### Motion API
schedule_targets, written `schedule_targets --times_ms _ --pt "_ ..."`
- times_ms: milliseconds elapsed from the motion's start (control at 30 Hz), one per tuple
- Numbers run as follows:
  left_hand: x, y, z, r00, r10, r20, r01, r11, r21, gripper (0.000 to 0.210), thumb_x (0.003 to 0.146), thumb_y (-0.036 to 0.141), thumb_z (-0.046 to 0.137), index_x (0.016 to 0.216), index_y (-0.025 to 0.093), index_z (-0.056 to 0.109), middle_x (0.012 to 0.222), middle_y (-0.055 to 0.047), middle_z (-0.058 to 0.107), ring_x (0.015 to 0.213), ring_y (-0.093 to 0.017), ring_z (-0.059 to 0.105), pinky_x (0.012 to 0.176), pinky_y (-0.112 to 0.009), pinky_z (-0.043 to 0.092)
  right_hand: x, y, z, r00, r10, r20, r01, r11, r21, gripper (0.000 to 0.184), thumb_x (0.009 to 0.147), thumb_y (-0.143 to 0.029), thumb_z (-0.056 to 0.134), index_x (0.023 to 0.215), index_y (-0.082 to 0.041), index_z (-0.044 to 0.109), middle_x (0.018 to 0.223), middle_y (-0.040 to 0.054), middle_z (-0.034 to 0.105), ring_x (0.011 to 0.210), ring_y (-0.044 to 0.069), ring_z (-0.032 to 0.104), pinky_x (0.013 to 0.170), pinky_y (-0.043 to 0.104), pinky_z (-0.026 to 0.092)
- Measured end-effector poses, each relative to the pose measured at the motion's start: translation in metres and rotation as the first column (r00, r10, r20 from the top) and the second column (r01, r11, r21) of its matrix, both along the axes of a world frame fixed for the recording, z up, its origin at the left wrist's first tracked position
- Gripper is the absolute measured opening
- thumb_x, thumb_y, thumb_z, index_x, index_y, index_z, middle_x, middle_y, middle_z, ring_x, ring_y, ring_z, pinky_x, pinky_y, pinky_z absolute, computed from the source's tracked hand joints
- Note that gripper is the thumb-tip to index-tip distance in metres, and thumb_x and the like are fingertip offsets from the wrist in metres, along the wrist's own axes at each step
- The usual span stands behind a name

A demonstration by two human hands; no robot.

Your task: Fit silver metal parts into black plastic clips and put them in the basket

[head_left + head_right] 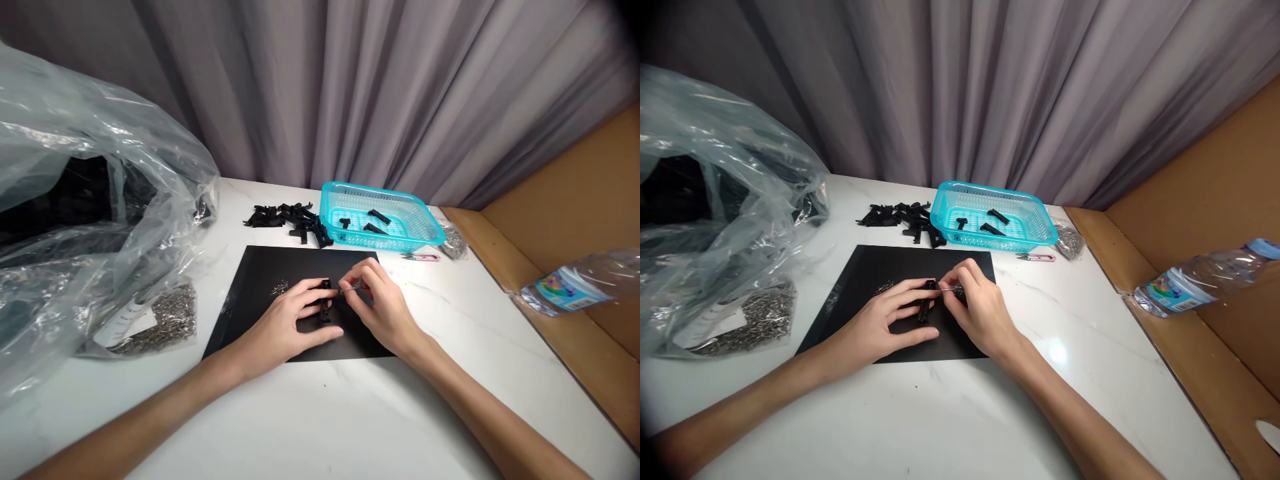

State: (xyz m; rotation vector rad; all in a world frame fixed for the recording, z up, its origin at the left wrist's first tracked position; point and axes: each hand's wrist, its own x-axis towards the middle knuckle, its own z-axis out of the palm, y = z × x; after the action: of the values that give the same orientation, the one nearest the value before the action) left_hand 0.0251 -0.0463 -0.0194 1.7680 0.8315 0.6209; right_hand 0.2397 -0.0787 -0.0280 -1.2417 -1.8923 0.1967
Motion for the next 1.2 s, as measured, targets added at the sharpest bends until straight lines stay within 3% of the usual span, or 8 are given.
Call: schedule_targets --times_ms 100,267,367,467,633,900,1200 --pt "0.000 0.001 -0.002 0.999 -0.041 0.031 0.040 0.999 0.016 0.040 0.084 0.041 0.082 0.119 0.027 0.068 0.134 -0.004 0.062 0.124 -0.026 0.069 0.114 -0.048 0.056 0.000 0.003 -0.006 0.999 0.008 -0.050 -0.007 1.000 0.002 0.009 0.101 -0.016 0.055 0.097 -0.023 0.059 0.098 0.0032 0.062 0.083 0.016 0.061 0.072 0.027 0.052" --pt "0.000 0.001 -0.008 0.997 0.036 0.063 -0.037 0.999 0.013 0.072 0.069 0.041 0.094 0.119 0.029 0.044 0.127 -0.004 0.063 0.117 -0.025 0.072 0.108 -0.048 0.060 -0.004 0.003 -0.008 0.999 0.008 -0.031 -0.008 1.000 0.018 0.007 0.102 -0.019 0.057 0.101 -0.022 0.063 0.100 0.0031 0.063 0.073 0.011 0.061 0.060 0.024 0.048" --pt "0.001 0.001 -0.010 0.999 0.024 0.040 -0.026 0.999 0.041 0.085 0.066 0.039 0.096 0.130 0.030 0.040 0.130 -0.007 0.064 0.117 -0.025 0.071 0.109 -0.050 0.059 -0.006 0.002 -0.006 0.999 -0.029 0.044 0.027 0.998 0.056 0.010 0.104 -0.025 0.056 0.101 -0.022 0.065 0.102 0.0039 0.066 0.063 0.009 0.059 0.051 0.024 0.045" --pt "0.002 0.003 -0.008 1.000 0.025 -0.015 -0.024 0.997 0.073 0.087 0.065 0.042 0.095 0.136 0.028 0.046 0.124 -0.007 0.067 0.103 -0.024 0.073 0.100 -0.049 0.064 -0.006 0.002 -0.006 0.995 -0.031 0.094 0.025 0.998 0.065 0.012 0.105 -0.028 0.055 0.100 -0.022 0.065 0.101 0.0043 0.068 0.061 0.009 0.060 0.050 0.024 0.046" --pt "0.003 0.003 -0.004 0.996 0.062 -0.071 -0.050 0.986 0.157 0.068 0.063 0.044 0.095 0.118 0.021 0.064 0.105 -0.004 0.070 0.084 -0.020 0.072 0.084 -0.041 0.067 -0.004 0.003 -0.009 0.992 -0.006 0.124 0.001 0.999 0.043 0.014 0.106 -0.027 0.052 0.102 -0.022 0.064 0.102 0.0052 0.069 0.064 0.010 0.063 0.053 0.024 0.047" --pt "0.006 0.004 -0.005 0.996 0.058 -0.065 -0.045 0.983 0.180 0.065 0.063 0.045 0.095 0.116 0.021 0.065 0.105 -0.004 0.072 0.084 -0.019 0.071 0.083 -0.040 0.067 -0.006 0.006 -0.014 0.946 -0.072 0.315 -0.011 0.968 0.251 0.015 0.107 -0.023 0.049 0.103 -0.020 0.063 0.100 0.0062 0.072 0.060 0.010 0.062 0.049 0.024 0.042" --pt "0.004 0.003 -0.006 0.996 0.058 -0.064 -0.046 0.983 0.176 0.067 0.063 0.046 0.095 0.119 0.022 0.065 0.105 -0.003 0.070 0.084 -0.020 0.071 0.083 -0.040 0.067 -0.003 0.006 -0.012 0.974 -0.027 0.225 -0.003 0.991 0.133 0.015 0.106 -0.029 0.051 0.103 -0.021 0.064 0.103 0.0059 0.070 0.059 0.009 0.060 0.047 0.024 0.043"
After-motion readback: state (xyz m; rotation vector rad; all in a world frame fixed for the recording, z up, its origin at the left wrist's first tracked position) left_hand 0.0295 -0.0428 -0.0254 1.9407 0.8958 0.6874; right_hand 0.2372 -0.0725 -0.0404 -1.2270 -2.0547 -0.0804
